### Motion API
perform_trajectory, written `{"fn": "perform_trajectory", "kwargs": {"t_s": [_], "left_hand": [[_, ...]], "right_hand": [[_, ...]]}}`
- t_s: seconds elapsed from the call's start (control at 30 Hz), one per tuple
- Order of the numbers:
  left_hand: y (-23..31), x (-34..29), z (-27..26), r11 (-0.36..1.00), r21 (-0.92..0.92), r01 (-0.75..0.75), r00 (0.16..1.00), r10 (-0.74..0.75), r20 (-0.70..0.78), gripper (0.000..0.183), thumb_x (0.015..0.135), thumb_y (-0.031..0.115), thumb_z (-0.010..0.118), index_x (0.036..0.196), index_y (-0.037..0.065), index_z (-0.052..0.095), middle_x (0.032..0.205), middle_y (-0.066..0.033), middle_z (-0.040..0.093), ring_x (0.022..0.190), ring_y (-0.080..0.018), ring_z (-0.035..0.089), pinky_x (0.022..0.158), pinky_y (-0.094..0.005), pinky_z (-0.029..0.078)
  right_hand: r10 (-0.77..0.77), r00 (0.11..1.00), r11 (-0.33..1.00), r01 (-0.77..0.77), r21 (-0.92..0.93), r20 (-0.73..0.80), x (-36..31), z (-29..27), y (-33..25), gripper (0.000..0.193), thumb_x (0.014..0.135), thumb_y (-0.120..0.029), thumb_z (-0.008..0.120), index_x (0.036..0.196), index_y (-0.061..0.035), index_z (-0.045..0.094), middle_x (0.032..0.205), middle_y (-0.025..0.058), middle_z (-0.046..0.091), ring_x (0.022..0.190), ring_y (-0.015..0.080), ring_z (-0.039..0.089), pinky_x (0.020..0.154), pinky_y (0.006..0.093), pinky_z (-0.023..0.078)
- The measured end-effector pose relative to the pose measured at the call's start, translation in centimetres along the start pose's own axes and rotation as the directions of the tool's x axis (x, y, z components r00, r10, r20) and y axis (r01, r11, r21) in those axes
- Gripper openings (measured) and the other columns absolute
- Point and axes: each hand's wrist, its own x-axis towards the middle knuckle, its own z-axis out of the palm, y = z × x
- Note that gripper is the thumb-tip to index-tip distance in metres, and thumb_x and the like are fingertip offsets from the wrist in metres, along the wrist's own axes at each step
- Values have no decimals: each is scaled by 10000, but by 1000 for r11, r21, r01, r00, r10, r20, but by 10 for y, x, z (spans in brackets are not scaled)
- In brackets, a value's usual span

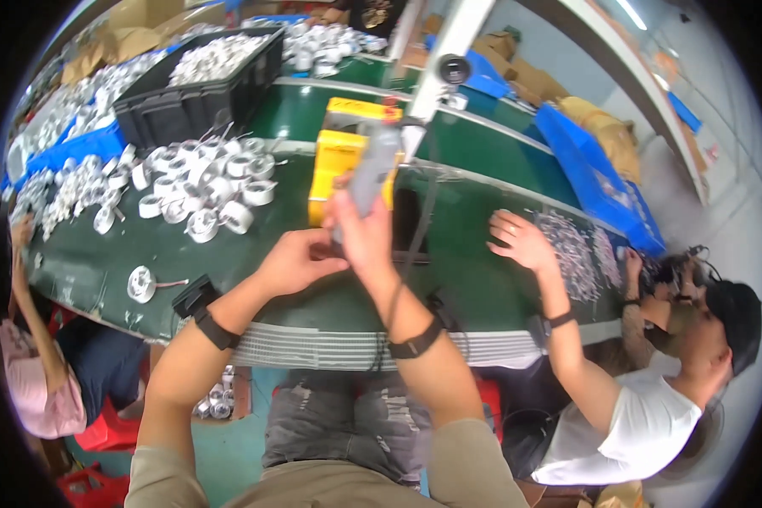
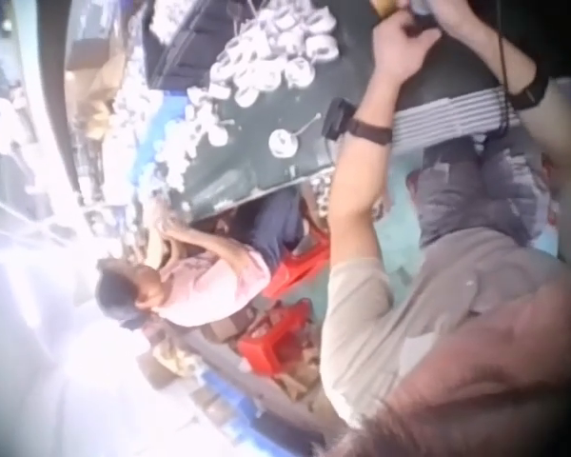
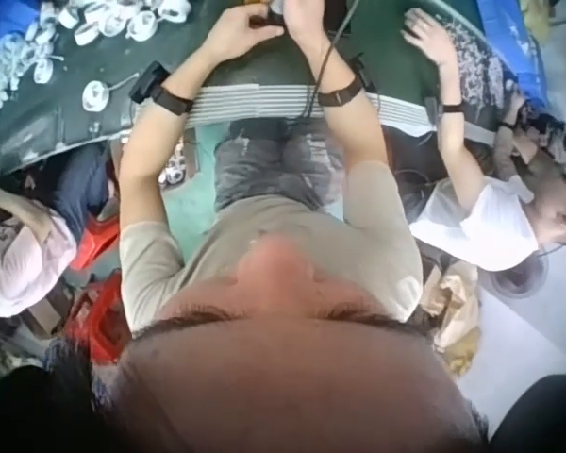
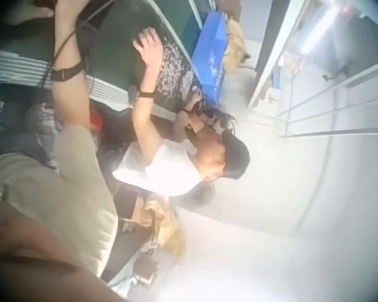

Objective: The person picks up a white plastic housing, inserts a circuit board, and uses a power screwdriver to secure the components. This process is repeated for a second unit before the person sets the screwdriver down.

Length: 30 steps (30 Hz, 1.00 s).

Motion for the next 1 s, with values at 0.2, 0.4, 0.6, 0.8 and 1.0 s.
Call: {"fn": "perform_trajectory", "kwargs": {"t_s": [0.2,0.4,0.6,0.8,1.0], "left_hand": [[4,-4,-2,990,70,-120,967,132,-216,262,804,155,764,973,-12,655,827,-88,634,693,-161,641,647,-305,518],[23,-9,-2,956,293,-3,909,124,-397,308,748,230,789,888,6,631,917,-114,595,730,-257,618,662,-365,509],[23,-15,-10,870,464,168,979,-91,-183,376,754,310,790,681,20,563,530,-57,568,576,-294,610,560,-399,486],[32,-13,2,735,-604,309,947,-178,269,424,911,236,669,1252,14,550,1078,-114,628,917,-156,634,776,-332,564],[25,-12,-8,702,-594,393,875,-86,477,458,951,78,569,1376,4,415,1199,-120,569,1036,-236,630,918,-367,557]], "right_hand": [[-315,937,901,246,-357,-150,18,-42,-15,521,934,-407,619,1240,2,518,1140,103,585,1084,198,542,965,346,426],[-550,730,108,-420,-901,-406,19,-240,-21,545,804,-348,742,1157,35,584,1085,245,625,1040,384,578,933,461,449],[-47,872,228,-466,-855,-488,-1,-249,-22,697,737,-298,797,1286,5,491,1122,208,639,1043,379,614,904,455,490],[25,928,405,331,-852,372,-49,-96,-61,782,622,-188,873,1285,-25,491,1121,142,639,1030,349,597,897,411,485],[-61,898,722,341,-603,435,-35,-47,-46,644,676,-212,863,1195,-35,524,1076,90,615,924,229,582,830,355,473]]}}
